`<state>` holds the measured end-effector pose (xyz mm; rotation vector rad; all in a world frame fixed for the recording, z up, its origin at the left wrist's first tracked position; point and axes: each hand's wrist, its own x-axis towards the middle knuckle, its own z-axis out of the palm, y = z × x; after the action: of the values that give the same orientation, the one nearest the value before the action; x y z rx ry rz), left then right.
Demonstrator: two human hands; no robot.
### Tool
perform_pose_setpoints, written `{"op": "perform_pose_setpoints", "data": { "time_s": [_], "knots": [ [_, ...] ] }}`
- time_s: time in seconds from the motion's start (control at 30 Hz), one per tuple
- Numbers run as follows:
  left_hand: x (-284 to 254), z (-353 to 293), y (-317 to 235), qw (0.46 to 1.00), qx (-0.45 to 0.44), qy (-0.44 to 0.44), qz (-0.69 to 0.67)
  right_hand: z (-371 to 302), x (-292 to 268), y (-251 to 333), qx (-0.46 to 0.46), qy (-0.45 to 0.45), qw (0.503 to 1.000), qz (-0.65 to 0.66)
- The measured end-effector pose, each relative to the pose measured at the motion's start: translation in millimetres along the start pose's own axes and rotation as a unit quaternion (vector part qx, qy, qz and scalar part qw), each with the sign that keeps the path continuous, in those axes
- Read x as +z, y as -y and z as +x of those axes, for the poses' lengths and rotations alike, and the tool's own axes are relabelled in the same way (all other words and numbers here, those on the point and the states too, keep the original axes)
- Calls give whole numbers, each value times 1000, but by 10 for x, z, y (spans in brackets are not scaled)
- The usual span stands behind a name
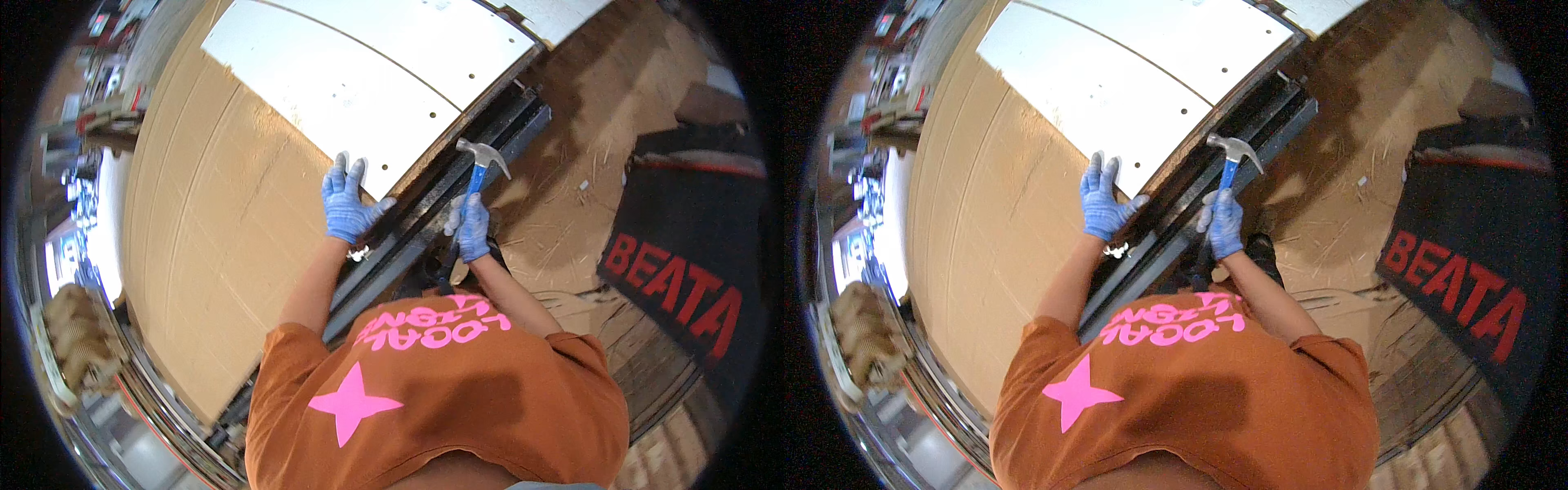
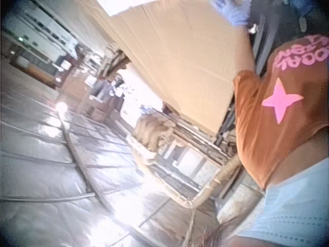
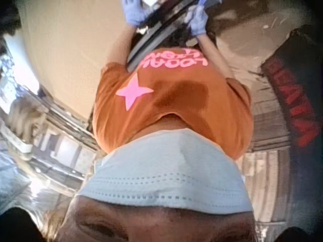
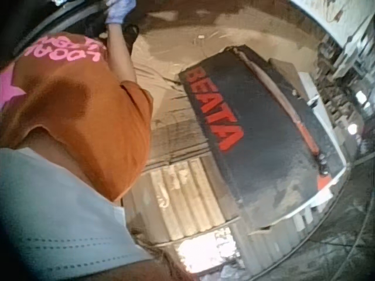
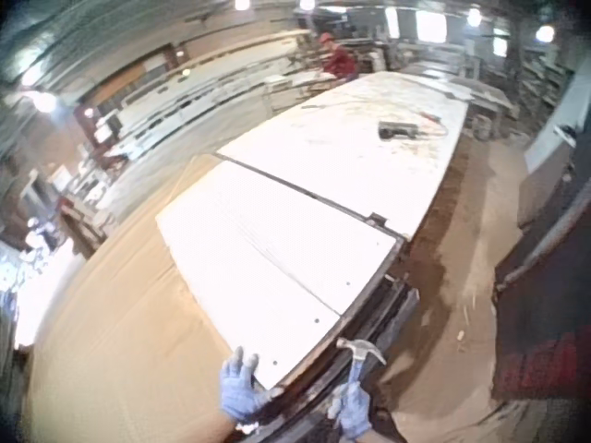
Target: The person positions and secures a white panel onto a machine table using a hammer to tap it into place. They then operate a CNC control panel with a mouse and keyboard before returning to the table to continue hammering the panel edges.
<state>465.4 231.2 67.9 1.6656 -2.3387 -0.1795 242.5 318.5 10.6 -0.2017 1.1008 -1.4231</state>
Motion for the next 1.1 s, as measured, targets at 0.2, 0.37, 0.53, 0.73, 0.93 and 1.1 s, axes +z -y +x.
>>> {"op": "perform_pose_setpoints", "data": {
  "time_s": [0.2,0.37,0.53,0.73,0.93,1.1],
  "knots": [
    [109,10,20,999,14,-26,-29,-277,502,-481,-11,-48,997,53],
    [120,-44,46,997,15,-48,-66,-227,616,-555,-126,-146,973,124],
    [141,-17,58,996,19,-47,-71,-248,829,-697,-16,-103,990,99],
    [116,-52,26,995,22,-57,-82,-203,902,-717,-77,-131,986,69],
    [141,-50,51,989,20,-67,-134,-185,736,-564,-100,-144,972,157],
    [175,-60,86,989,33,-71,-129,-249,799,-619,20,-78,995,62]
  ]
}}
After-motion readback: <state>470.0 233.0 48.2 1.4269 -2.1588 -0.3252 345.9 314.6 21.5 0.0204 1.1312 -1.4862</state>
